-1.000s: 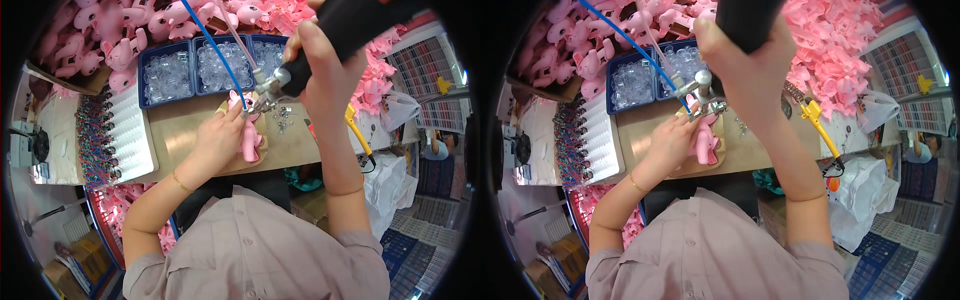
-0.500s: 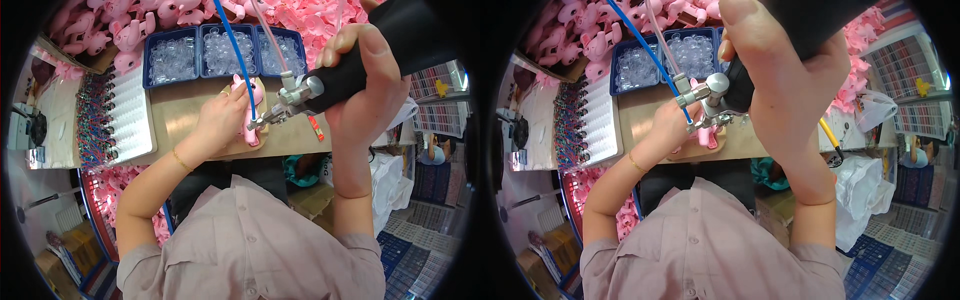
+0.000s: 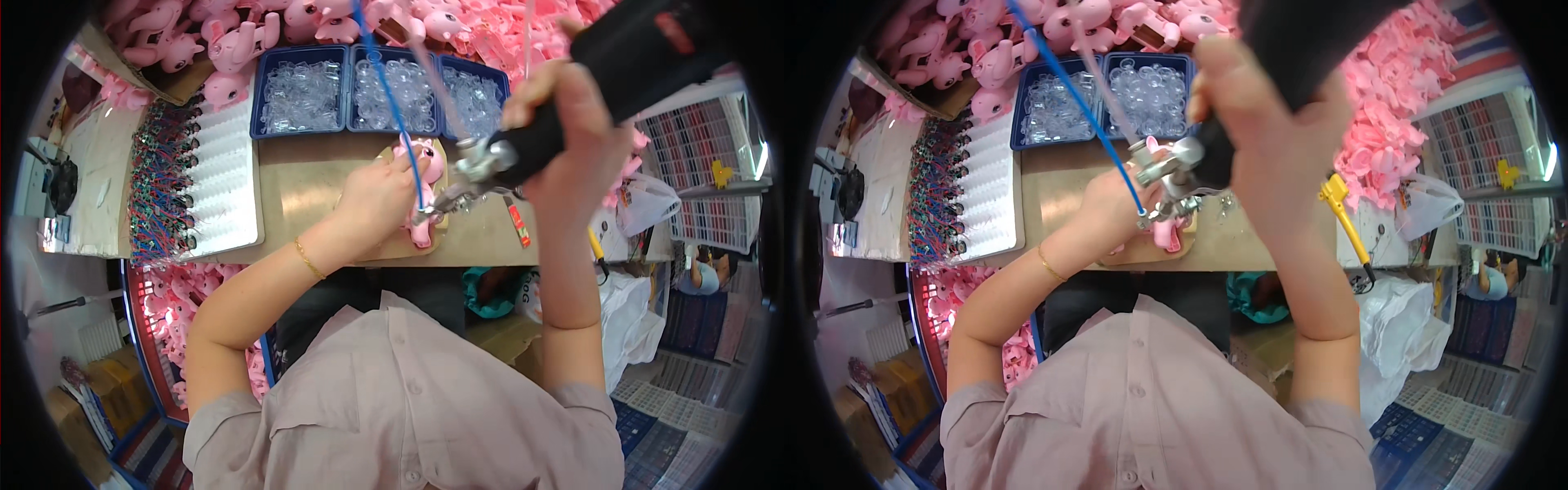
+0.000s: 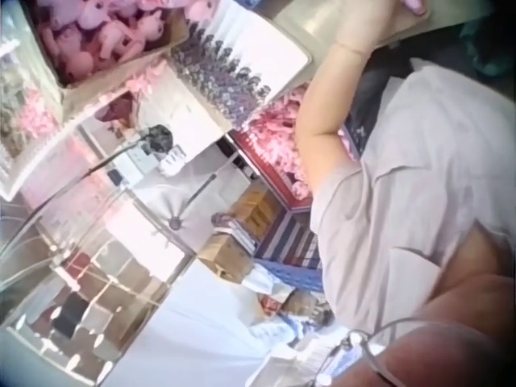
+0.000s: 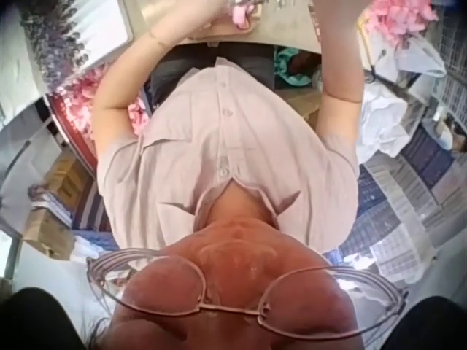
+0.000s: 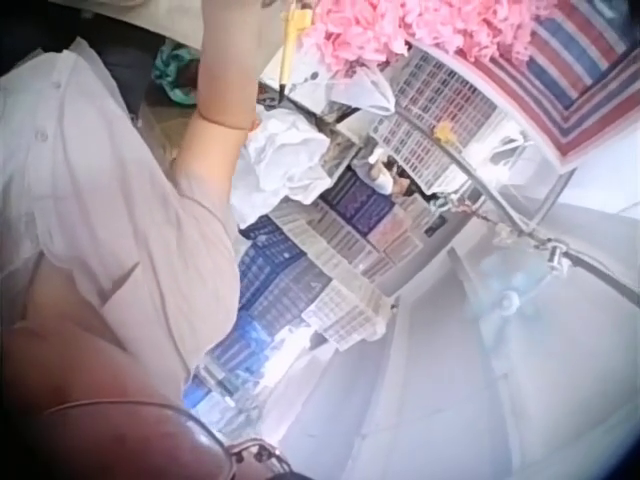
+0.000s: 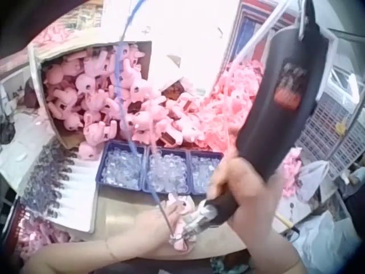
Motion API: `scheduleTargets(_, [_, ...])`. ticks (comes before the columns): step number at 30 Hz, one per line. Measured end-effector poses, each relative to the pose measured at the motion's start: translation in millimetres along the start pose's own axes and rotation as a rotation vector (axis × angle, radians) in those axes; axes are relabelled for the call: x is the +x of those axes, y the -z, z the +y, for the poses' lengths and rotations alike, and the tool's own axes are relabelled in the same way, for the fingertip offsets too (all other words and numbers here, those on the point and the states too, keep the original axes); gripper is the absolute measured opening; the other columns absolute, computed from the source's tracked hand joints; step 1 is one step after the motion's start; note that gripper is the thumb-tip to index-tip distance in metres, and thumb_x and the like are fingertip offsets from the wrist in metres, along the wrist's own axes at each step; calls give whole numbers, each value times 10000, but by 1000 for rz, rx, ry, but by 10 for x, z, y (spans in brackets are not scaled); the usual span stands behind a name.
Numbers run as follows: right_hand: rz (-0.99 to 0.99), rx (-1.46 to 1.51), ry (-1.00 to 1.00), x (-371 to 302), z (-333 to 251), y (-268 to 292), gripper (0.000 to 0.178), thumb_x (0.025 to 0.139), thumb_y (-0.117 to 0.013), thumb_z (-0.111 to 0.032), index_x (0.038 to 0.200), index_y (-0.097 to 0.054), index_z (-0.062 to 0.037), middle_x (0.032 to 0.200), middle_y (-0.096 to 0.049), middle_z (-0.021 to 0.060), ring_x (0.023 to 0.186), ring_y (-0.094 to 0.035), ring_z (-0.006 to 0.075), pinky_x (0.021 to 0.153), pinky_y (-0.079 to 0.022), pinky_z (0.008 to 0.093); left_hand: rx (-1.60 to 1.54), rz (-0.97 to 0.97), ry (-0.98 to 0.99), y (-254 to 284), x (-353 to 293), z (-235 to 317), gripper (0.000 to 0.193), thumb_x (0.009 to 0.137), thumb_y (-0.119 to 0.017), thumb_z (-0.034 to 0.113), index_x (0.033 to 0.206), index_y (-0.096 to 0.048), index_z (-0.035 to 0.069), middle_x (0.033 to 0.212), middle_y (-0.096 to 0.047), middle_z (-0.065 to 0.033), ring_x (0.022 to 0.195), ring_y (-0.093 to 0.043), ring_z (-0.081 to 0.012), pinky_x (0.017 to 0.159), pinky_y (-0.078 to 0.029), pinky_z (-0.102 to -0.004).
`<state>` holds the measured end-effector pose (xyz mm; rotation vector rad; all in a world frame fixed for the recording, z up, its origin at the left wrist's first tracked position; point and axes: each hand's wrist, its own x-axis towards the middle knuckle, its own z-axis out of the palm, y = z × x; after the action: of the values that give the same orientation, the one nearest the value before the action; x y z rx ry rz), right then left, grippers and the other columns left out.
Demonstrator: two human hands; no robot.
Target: Assemble plastic toy unicorns using hands and an overhead electric driver.
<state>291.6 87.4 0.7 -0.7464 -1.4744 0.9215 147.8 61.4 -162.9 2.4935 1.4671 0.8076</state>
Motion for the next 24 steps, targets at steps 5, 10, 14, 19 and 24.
scheduleTargets(5, [-50,213,92,478,-583,215,228,897,-549,-233,896,-514,-8,795,-521,86,673,-497,195,704,-448,327,-123,241,235,274,392,-817,162,841,-544,148,865,-667,45,854,-661,-178,790,-644,-363,712,-518,-463])
scheduleTargets(10, [331,-40,151,459,-226,-574,358,878,-607,-251,1099,-549,25,640,-518,26,510,-510,108,472,-414,223,364,-82,428,187,343,-1593,133,800,-527,43,868,-640,26,904,-659,-182,809,-654,-360,702,-539,-451])
scheduleTargets(14, [327,-58,103,371,-28,-532,410,855,-644,-300,1093,-550,20,677,-530,31,548,-524,110,496,-428,218,332,63,307,152,405,-1605,106,789,-526,26,825,-625,13,859,-655,-195,808,-658,-354,691,-541,-447])
scheduleTargets(19, [40,88,131,358,167,-271,291,869,-566,-88,1116,-507,55,712,-539,90,616,-525,192,585,-462,308,335,34,302,232,451,-1622,106,782,-527,16,812,-629,15,818,-655,-195,794,-657,-354,687,-538,-445])
scheduleTargets(24, [-29,169,134,267,342,-287,292,861,-577,-65,1116,-507,59,710,-537,87,620,-533,188,582,-467,316,287,216,162,239,460,-1662,103,807,-517,37,771,-609,9,805,-656,-193,778,-644,-372,688,-531,-448])
